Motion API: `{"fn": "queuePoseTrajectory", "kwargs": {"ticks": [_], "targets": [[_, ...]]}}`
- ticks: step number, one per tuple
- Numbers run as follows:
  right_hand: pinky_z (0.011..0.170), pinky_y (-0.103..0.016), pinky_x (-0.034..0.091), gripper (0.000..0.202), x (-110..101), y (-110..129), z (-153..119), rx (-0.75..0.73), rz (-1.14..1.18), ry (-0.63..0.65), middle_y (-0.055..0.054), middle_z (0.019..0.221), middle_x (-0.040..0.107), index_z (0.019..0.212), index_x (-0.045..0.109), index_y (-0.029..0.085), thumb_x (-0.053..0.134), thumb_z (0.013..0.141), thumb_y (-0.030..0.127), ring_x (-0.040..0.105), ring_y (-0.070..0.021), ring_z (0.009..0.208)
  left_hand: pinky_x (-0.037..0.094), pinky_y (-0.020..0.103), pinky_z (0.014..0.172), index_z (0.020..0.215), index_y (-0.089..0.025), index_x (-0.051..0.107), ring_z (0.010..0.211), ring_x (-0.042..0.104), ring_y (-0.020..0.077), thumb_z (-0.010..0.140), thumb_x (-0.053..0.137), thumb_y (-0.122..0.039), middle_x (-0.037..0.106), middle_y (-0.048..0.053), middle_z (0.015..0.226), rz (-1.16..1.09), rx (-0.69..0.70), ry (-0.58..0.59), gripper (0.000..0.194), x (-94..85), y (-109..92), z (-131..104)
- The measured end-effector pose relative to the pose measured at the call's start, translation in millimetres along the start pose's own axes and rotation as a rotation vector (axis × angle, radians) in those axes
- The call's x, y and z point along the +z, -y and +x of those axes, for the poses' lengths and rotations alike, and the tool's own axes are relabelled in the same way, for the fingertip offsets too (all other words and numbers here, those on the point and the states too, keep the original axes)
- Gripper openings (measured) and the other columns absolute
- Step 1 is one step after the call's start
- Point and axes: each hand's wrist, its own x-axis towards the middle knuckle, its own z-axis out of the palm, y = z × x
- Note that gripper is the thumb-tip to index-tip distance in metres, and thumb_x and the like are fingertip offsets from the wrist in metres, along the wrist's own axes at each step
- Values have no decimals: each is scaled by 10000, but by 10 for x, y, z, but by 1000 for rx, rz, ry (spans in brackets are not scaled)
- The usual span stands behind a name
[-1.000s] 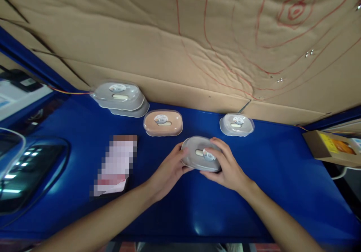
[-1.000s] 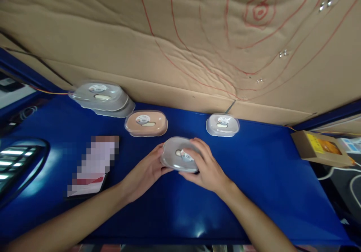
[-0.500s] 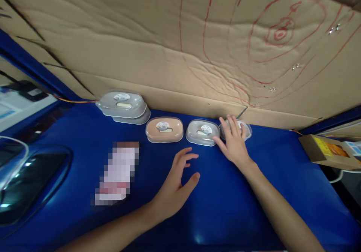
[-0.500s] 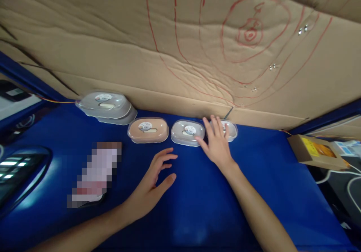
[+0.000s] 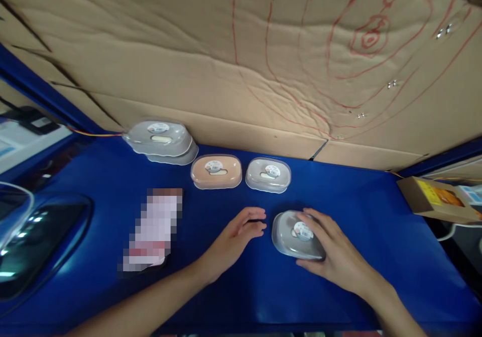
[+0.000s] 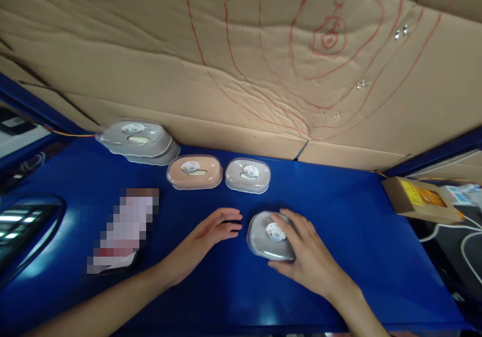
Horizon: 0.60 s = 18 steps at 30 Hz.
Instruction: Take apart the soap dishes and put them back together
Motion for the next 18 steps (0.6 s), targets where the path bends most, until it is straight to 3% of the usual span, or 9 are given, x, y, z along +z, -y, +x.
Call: {"fn": "queuePoseTrajectory", "kwargs": {"ticks": [2,5,7,10,12,15,18], "targets": [[1125,-522,536,996,103,135,84,-20,138,-28,-155,1619,444,1647,291,325,832,839,543,506,-359,1460,527,432,1050,1294,-267,687,1260,658,293,896,796,-483,703,102,1341,-78,-76,84,466,0,21,-26],[1143,-501,527,1085,203,297,236,-96,262,-95,-182,1630,415,1646,291,283,791,791,726,482,-377,1478,586,464,937,1393,-269,650,1184,713,325,925,653,-692,741,133,1301,-265,-235,302,631,1,58,-40],[1160,-522,503,980,191,254,319,-113,286,-173,-176,1620,419,1630,333,285,681,855,774,464,-382,1488,595,498,934,1407,-239,654,1150,737,341,953,518,-766,764,154,1269,-350,-267,360,709,0,61,-29],[1198,-580,435,722,88,-110,409,46,218,-393,-170,1587,442,1593,392,281,562,999,654,438,-374,1497,606,502,925,1397,-207,669,1139,747,348,1007,411,-741,770,163,1278,-385,-252,319,709,-6,17,-13],[1204,-616,401,711,25,-457,465,197,91,-467,-175,1551,478,1566,427,274,634,976,611,458,-377,1472,622,495,886,1376,-188,683,1134,748,360,1024,386,-722,764,171,1295,-381,-248,308,705,-6,-20,-16],[1198,-659,359,631,-8,-872,564,190,-43,-368,-165,1546,526,1491,519,283,644,966,610,472,-391,1470,634,502,854,1362,-165,690,1118,750,372,1039,362,-705,773,178,1272,-373,-257,292,710,5,-42,-23],[1228,-712,234,489,-18,-921,637,114,-128,-268,-132,1592,524,1484,533,312,541,1044,524,408,-382,1536,639,511,833,1356,-137,693,1093,753,379,1051,321,-694,779,187,1250,-366,-286,257,735,20,-32,-9]]}}
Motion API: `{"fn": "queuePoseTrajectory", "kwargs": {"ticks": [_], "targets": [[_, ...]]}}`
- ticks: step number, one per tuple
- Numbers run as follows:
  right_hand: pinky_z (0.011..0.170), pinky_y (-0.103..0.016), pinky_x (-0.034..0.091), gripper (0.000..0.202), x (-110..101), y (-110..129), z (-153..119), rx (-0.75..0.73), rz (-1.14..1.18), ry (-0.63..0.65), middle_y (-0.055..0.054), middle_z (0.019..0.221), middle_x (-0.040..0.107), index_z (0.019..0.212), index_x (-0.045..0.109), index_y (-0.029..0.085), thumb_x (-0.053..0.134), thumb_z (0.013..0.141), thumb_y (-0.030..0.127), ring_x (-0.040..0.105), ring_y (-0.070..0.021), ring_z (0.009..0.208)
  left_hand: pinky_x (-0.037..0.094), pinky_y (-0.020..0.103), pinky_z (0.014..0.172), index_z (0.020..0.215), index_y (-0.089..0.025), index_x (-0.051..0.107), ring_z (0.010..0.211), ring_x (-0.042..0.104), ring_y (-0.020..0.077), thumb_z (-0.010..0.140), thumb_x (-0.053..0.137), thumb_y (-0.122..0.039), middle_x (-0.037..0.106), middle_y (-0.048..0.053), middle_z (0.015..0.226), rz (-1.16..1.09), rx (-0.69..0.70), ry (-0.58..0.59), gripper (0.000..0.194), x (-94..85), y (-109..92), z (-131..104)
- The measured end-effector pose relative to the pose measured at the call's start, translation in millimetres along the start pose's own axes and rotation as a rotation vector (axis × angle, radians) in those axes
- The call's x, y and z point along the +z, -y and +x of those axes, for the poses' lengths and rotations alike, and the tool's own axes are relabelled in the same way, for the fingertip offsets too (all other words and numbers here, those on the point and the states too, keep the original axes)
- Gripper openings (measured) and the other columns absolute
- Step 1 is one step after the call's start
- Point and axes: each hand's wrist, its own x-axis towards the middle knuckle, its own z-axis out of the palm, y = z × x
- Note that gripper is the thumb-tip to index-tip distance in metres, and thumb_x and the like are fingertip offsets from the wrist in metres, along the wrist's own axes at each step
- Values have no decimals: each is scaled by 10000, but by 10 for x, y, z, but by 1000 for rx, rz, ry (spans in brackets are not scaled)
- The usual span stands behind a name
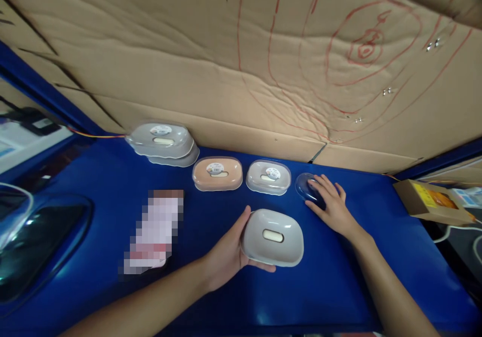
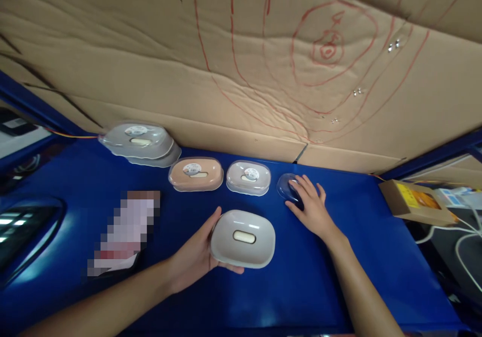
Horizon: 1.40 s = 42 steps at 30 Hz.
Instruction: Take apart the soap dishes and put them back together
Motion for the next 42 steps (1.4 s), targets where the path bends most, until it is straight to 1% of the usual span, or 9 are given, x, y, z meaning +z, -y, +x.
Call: {"fn": "queuePoseTrajectory", "kwargs": {"ticks": [4,7,11,17,26,30,34,36,42], "targets": [[1253,-606,306,592,-114,496,-80,-113,182,-11,-113,1639,470,1587,408,317,511,1056,556,390,-322,1557,638,514,830,1379,-143,677,1061,758,360,1072,287,-659,786,175,1229,-1,4,-66,716,-5,18,31],[1214,-533,424,1020,-141,970,-221,-318,339,258,-152,1727,299,1670,249,265,688,879,737,361,-357,1566,638,432,772,1332,-157,700,969,770,308,1066,356,-650,813,145,1128,-18,20,-133,657,-12,48,32],[1209,-527,430,781,-26,1252,-332,-338,444,204,-152,1694,342,1617,354,281,611,978,649,369,-354,1559,607,297,807,1244,-164,741,948,762,216,1052,439,-645,823,97,1078,-45,54,-229,599,-3,70,14],[1193,-502,451,678,-115,970,-300,-167,534,-21,-162,1635,406,1548,425,269,556,1002,649,425,-352,1526,637,393,800,1353,-152,694,985,761,274,1074,425,-590,800,127,1186,15,76,-212,585,12,22,9],[1125,-618,450,509,-262,340,-246,-120,103,194,-128,1592,488,1423,563,314,690,966,497,483,-384,1456,618,359,795,1230,-128,750,952,762,263,1064,468,-573,819,117,1082,49,1,-282,553,-21,7,-21],[1191,-664,349,557,-241,410,-243,-138,77,138,-139,1670,389,1510,494,312,628,1008,514,344,-398,1554,598,358,882,1252,-148,739,1008,750,254,1059,471,-584,814,98,1112,75,-28,-267,548,4,23,-54],[1210,-578,401,952,-260,753,-331,-282,228,222,-170,1725,285,1645,298,243,689,904,694,327,-382,1574,556,397,1011,1310,-149,703,1131,718,278,1041,456,-640,790,108,1189,159,-25,-215,613,-27,77,-54],[1210,-552,418,894,-223,962,-383,-394,220,288,-153,1700,356,1617,365,244,732,899,630,386,-365,1546,542,439,1046,1359,-168,675,1176,697,299,1043,455,-627,764,118,1254,361,73,-206,599,-69,88,-41],[1141,-544,491,537,-23,1173,-416,-504,136,254,-143,1558,565,1503,536,217,626,1026,446,568,-325,1386,369,445,1240,1539,-309,502,1441,496,269,1092,440,-376,502,94,1584,1095,749,-372,456,-183,-6,-71]]}}
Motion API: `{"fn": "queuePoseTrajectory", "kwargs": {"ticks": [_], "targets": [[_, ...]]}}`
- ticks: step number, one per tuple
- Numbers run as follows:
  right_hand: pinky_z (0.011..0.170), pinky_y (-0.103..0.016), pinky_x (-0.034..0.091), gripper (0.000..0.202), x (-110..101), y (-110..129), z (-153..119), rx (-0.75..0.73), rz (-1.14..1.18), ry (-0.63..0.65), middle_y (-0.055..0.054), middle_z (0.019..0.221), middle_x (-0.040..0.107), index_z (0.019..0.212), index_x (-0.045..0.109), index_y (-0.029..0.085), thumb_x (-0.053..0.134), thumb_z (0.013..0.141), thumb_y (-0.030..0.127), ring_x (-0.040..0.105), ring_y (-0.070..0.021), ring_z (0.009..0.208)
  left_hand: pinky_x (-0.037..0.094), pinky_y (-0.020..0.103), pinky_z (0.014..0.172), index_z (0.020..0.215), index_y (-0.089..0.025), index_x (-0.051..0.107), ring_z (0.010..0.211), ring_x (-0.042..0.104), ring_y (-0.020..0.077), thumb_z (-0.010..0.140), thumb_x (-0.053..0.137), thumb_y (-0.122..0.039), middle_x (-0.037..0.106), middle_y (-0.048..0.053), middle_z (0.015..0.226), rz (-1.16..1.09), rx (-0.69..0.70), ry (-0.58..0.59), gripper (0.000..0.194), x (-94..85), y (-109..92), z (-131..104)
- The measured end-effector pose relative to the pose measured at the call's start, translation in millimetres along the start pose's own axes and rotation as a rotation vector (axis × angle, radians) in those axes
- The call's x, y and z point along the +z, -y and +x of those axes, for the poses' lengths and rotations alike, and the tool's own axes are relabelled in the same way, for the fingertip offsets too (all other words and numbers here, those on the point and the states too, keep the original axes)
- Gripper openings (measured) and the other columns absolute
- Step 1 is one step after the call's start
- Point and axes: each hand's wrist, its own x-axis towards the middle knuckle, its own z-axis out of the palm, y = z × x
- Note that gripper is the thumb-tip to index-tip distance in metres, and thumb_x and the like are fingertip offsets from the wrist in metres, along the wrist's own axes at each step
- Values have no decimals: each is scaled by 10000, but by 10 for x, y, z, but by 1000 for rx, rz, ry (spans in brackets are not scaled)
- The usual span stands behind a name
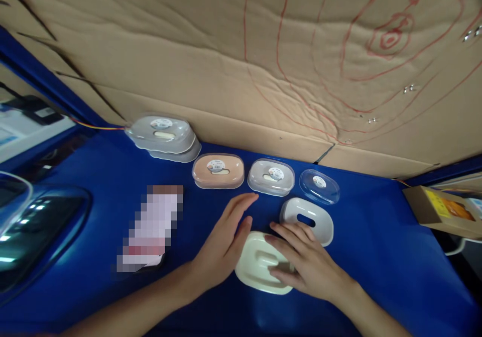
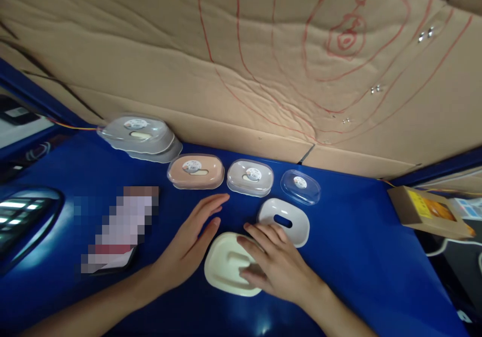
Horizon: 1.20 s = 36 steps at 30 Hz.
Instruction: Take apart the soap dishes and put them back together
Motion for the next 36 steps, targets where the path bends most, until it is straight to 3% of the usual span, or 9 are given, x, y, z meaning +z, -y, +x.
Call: {"fn": "queuePoseTrajectory", "kwargs": {"ticks": [2,5,9,12,15,19,23,29,36], "targets": [[1135,-548,496,551,-3,-62,-13,12,-2,-30,-147,1582,537,1519,522,227,609,1034,473,542,-338,1413,366,451,1241,1532,-312,513,1463,472,284,1081,475,-361,510,110,1570,64,59,78,456,-47,-27,-6],[1155,-552,474,576,-85,-180,-63,114,-3,-67,-145,1621,479,1566,462,262,594,1043,462,463,-345,1485,322,551,1253,1565,-323,502,1501,422,393,911,751,-520,487,142,1609,112,148,390,727,-86,-63,-30],[1201,-652,377,699,-214,-386,-160,285,-66,-49,-142,1669,396,1614,378,309,648,1004,517,364,-378,1549,-4,750,1248,1576,-370,489,1538,334,514,627,945,-609,435,152,1667,185,248,633,1080,-90,-18,-39],[1187,-663,389,697,-263,-534,-230,367,-66,-7,-126,1685,375,1591,406,337,678,978,524,378,-386,1543,-60,737,1243,1552,-343,522,1487,425,485,675,948,-488,541,159,1575,231,218,602,986,-85,17,-23],[1165,-625,438,582,-295,-553,-251,412,19,-63,-115,1652,425,1500,500,341,690,971,493,435,-373,1509,88,664,1271,1477,-311,593,1380,527,442,674,954,-359,619,139,1459,217,146,521,882,-89,-20,-17],[1169,-523,475,577,-319,-301,-189,319,260,-197,-139,1655,408,1486,479,294,674,976,483,438,-343,1519,344,571,1189,1458,-305,553,1381,506,441,684,953,-426,562,131,1504,20,-10,371,879,-90,-96,-53],[1182,-563,443,616,-267,-10,-112,173,166,-168,-139,1693,358,1496,487,284,710,950,463,381,-391,1543,463,489,1067,1434,-312,414,1304,569,369,730,937,-377,555,127,1457,-252,-173,327,879,-7,-75,-94],[1149,-590,475,678,-148,28,-88,136,79,-159,-160,1679,381,1524,477,263,725,939,501,397,-407,1525,459,438,1047,1352,-363,377,1266,596,273,675,971,-237,545,69,1437,-784,-345,317,910,194,48,-81],[1155,-573,495,780,-97,-93,-50,103,75,-57,-170,1706,339,1584,447,259,744,925,550,383,-396,1543,447,396,1059,1445,-388,497,1233,624,262,682,966,-186,658,40,1312,-1077,-599,209,918,99,-26,-38]]}}
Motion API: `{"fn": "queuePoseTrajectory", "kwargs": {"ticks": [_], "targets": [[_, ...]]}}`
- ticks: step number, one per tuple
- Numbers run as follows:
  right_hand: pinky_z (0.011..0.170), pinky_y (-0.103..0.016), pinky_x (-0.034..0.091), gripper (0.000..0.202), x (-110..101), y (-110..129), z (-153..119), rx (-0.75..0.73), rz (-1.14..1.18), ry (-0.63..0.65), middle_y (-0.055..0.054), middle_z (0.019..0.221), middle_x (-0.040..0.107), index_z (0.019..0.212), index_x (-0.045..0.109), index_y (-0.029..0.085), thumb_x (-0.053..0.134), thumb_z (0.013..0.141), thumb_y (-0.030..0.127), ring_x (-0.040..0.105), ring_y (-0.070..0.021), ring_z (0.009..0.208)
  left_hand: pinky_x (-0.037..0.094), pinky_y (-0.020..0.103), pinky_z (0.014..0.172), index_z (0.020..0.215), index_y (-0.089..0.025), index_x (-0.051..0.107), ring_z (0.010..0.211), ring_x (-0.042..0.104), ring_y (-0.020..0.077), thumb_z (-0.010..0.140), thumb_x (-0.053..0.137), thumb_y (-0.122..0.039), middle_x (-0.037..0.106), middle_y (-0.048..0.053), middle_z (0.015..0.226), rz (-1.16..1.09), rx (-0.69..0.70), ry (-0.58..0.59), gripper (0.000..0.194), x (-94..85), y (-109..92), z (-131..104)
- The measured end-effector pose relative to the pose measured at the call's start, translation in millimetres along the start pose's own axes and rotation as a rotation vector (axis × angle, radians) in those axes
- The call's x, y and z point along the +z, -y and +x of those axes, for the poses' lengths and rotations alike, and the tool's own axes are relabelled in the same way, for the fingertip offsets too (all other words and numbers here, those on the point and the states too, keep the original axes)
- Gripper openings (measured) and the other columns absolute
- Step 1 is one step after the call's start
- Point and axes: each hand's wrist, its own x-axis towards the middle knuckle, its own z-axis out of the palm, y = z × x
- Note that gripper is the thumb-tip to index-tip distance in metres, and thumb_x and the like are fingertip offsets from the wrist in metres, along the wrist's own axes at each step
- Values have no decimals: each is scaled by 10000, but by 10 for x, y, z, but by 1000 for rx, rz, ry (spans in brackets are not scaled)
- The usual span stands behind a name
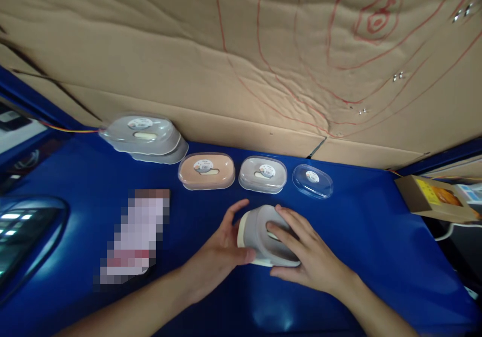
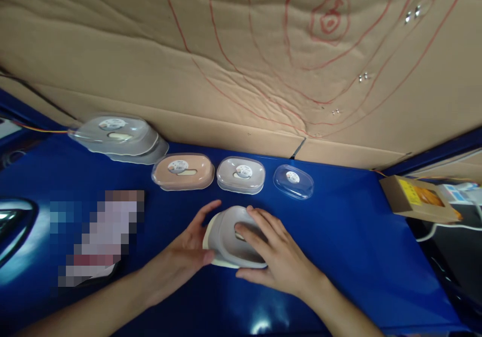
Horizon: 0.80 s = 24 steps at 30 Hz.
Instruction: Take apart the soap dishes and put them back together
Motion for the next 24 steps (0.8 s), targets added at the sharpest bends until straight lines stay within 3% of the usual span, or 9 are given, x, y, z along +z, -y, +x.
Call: {"fn": "queuePoseTrajectory", "kwargs": {"ticks": [2,6,10,12,14,17,20,22,24], "targets": [[1193,-591,453,767,22,-12,13,-46,-16,45,-157,1722,314,1610,413,265,730,952,502,324,-388,1578,438,382,1084,1504,-401,472,1281,612,259,744,936,-203,664,46,1347,-54,-16,-37,912,23,-22,-5],[1257,-640,339,770,67,-13,24,-86,-26,111,-128,1758,229,1655,323,284,688,994,434,195,-373,1628,448,330,1082,1414,-291,618,1402,538,274,837,883,-293,601,82,1497,-66,-78,-64,635,71,-12,12],[1266,-617,330,818,39,-154,2,-74,100,94,-129,1768,192,1655,317,293,594,982,667,228,-379,1619,519,356,986,1479,-337,556,1286,626,269,876,845,-335,610,72,1492,-81,-121,-70,669,104,-4,5],[1254,-604,351,781,-4,-344,-28,32,152,-59,-134,1760,211,1652,312,293,469,1013,713,271,-371,1606,544,343,919,1472,-325,562,1185,671,255,874,833,-308,661,71,1415,-87,-134,-103,657,103,-20,-4],[1261,-636,306,666,-45,-596,-69,254,61,-257,-124,1750,239,1652,292,320,449,1066,597,269,-360,1607,552,314,868,1421,-274,613,1108,688,236,881,796,-273,705,77,1335,-84,-125,-142,570,89,-47,-6],[1227,-752,229,777,-81,-960,-134,492,-187,-289,-146,1753,207,1654,281,319,577,1003,626,206,-438,1610,555,292,822,1359,-215,671,1033,693,223,906,733,-262,747,94,1246,-70,-109,-120,459,66,-91,-6],[1163,-713,361,746,-100,-1151,-174,532,-236,-241,-168,1615,442,1574,426,300,614,959,679,398,-437,1511,556,282,817,1362,-215,678,1020,692,219,926,726,-296,759,91,1212,-63,-111,-75,446,65,-116,-14],[1119,-665,431,706,-113,-1167,-178,559,-222,-287,-163,1443,576,1477,524,274,653,925,696,542,-406,1368,558,288,833,1388,-237,661,1054,689,226,943,727,-333,751,84,1243,-66,-113,-62,459,74,-118,-19],[1074,-631,484,691,-122,-1121,-168,597,-158,-360,-152,1336,607,1388,576,255,702,881,708,613,-378,1242,560,304,854,1403,-251,648,1081,685,234,966,713,-390,744,83,1266,-68,-111,-56,463,79,-111,-17]]}}
